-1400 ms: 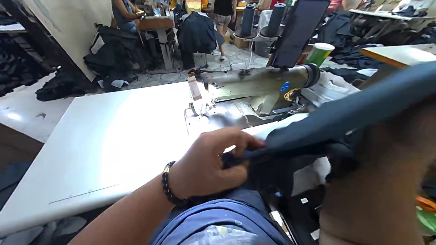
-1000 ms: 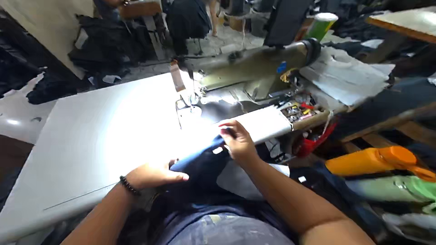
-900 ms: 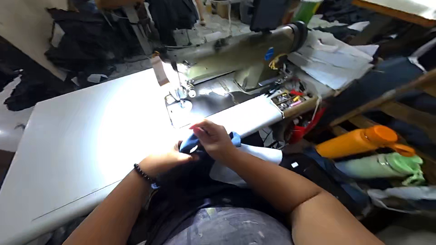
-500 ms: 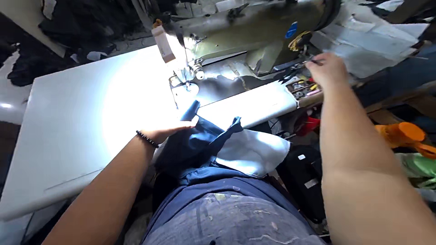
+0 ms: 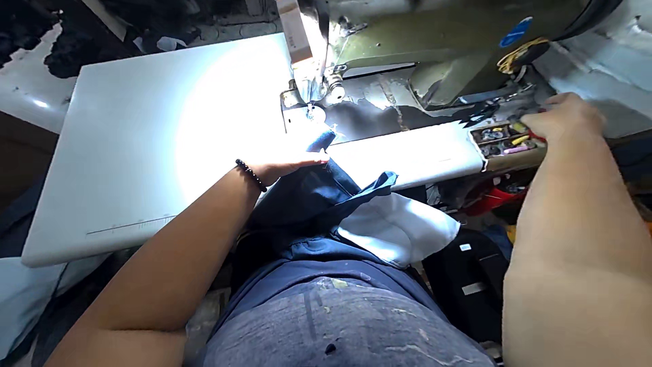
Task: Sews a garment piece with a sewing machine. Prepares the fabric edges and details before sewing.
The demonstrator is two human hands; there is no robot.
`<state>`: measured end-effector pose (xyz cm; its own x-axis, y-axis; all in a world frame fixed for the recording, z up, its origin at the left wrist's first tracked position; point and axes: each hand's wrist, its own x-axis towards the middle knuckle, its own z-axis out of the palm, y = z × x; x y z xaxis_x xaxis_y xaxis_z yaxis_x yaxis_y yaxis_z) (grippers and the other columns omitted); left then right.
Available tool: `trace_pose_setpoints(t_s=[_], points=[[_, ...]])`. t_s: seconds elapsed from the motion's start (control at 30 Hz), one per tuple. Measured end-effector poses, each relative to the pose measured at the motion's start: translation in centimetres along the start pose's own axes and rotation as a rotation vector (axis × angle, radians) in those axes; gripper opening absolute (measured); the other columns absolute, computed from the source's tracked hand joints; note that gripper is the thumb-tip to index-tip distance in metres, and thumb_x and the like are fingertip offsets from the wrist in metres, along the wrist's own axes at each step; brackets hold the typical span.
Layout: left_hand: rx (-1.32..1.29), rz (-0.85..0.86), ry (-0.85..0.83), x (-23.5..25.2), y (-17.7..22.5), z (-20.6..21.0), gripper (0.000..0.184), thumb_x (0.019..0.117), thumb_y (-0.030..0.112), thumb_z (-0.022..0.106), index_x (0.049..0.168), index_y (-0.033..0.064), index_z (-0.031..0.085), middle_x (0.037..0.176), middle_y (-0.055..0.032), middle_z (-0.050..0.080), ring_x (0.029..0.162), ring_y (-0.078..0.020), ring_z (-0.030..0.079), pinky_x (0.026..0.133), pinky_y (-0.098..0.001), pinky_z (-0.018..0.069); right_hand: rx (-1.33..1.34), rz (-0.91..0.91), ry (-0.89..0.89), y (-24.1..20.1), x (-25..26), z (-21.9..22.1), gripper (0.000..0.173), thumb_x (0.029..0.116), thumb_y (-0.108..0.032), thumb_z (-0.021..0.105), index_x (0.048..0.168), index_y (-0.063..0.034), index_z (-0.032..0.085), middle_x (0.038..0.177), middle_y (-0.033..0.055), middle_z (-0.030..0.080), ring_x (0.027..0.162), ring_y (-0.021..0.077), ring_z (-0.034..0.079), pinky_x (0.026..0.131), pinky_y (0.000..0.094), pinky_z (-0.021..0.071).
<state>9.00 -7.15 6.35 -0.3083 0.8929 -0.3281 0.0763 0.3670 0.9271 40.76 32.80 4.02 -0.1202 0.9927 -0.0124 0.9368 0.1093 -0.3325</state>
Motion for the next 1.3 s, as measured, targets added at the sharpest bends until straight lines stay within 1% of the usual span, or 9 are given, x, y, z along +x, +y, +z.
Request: trace_pose_setpoints(t_s=[0.1,0.23,0.33,0.4,0.47,0.57,0.77,0.97,1.3], points=[[0.029,0.036,-0.024,-0.3,0.4,0.0,0.021,0.0950,0.007,0.070,0.115,0.0050,0.066,0.096,-0.0006,0.070,0.087,-0.0036,0.066,0.082,-0.0229,0.0566,0.191,-0.001,0.019,2.3,-4.4,-0.1,0.066,0.0891,-0.022,0.071,0.148,-0.0030,0.048,0.134,0.0418,0.053,0.125,0.0631,0.049,0.096,0.0828,0.0358],[0.114,0.022,0.006,-0.1,0.2,-0.1,0.029,0.0987,0.020,0.069,0.122,0.0032,0.063,0.103,-0.0041,0.070,0.093,-0.0051,0.066,0.088,-0.0276,0.0559,0.437,-0.175,-0.026,2.6,-12.9,2.6,0.079,0.0846,-0.007,0.073,0.155,-0.0033,0.036,0.136,0.0357,0.054,0.120,0.0529,0.056,0.095,0.0740,0.0450],[0.131,0.000,0.030,0.1,0.5,0.2,0.030,0.0971,0.021,0.071,0.120,0.0024,0.065,0.101,-0.0050,0.071,0.091,-0.0066,0.067,0.086,-0.0292,0.0567,0.468,-0.446,-0.166,-0.4,-19.5,5.3,0.061,0.0934,-0.015,0.074,0.145,0.0012,0.045,0.121,0.0293,0.063,0.106,0.0425,0.065,0.088,0.0648,0.0527],[0.131,-0.015,-0.012,0.1,0.9,0.4,0.031,0.0975,0.020,0.071,0.121,0.0024,0.064,0.102,-0.0047,0.071,0.091,-0.0064,0.067,0.086,-0.0283,0.0567,0.447,-0.667,-0.355,-3.1,-23.6,6.4,0.048,0.0872,-0.003,0.071,0.131,0.0052,0.054,0.111,0.0245,0.066,0.100,0.0370,0.067,0.084,0.0601,0.0548],[0.114,0.004,-0.039,0.1,0.8,0.5,0.026,0.0962,0.017,0.071,0.117,0.0035,0.065,0.097,-0.0023,0.073,0.087,-0.0045,0.069,0.083,-0.0256,0.0578,0.414,-0.852,-0.456,-5.2,-25.9,7.0,0.040,0.0809,-0.016,0.074,0.118,-0.0037,0.068,0.106,0.0133,0.070,0.099,0.0286,0.068,0.084,0.0547,0.0552],[0.102,0.010,-0.037,-0.1,0.4,0.5,0.026,0.0940,0.013,0.074,0.116,0.0031,0.065,0.097,-0.0027,0.072,0.087,-0.0053,0.068,0.083,-0.0260,0.0574,0.442,-0.846,-0.491,-6.3,-25.5,6.3,0.048,0.0890,-0.038,0.075,0.125,-0.0066,0.064,0.104,0.0092,0.069,0.095,0.0223,0.068,0.082,0.0488,0.0568],[0.170,0.011,0.000,-0.7,0.8,0.5,0.023,0.0974,0.021,0.071,0.112,0.0033,0.067,0.092,-0.0024,0.070,0.083,-0.0052,0.066,0.080,-0.0271,0.0553,0.210,-0.836,-0.604,-9.0,-25.7,4.6,0.038,0.0926,-0.030,0.076,0.122,-0.0077,0.067,0.097,0.0094,0.069,0.090,0.0221,0.067,0.080,0.0486,0.0546],[0.108,-0.006,-0.040,-0.8,1.1,1.0,0.017,0.0931,0.012,0.074,0.106,0.0033,0.068,0.088,-0.0013,0.072,0.078,-0.0041,0.067,0.077,-0.0243,0.0565,0.239,-0.865,-0.604,-11.1,-26.4,4.4,0.041,0.0963,-0.037,0.071,0.126,-0.0101,0.065,0.089,0.0071,0.068,0.080,0.0207,0.065,0.071,0.0474,0.0533],[0.116,0.106,-0.115,-0.7,0.7,0.8,0.006,0.0948,0.011,0.071,0.098,0.0065,0.070,0.082,0.0027,0.071,0.074,-0.0012,0.066,0.072,-0.0212,0.0557,0.348,-0.897,-0.556,-11.9,-26.8,5.1,0.041,0.0962,-0.039,0.069,0.126,-0.0108,0.066,0.088,0.0049,0.069,0.078,0.0177,0.065,0.069,0.0445,0.0532]])
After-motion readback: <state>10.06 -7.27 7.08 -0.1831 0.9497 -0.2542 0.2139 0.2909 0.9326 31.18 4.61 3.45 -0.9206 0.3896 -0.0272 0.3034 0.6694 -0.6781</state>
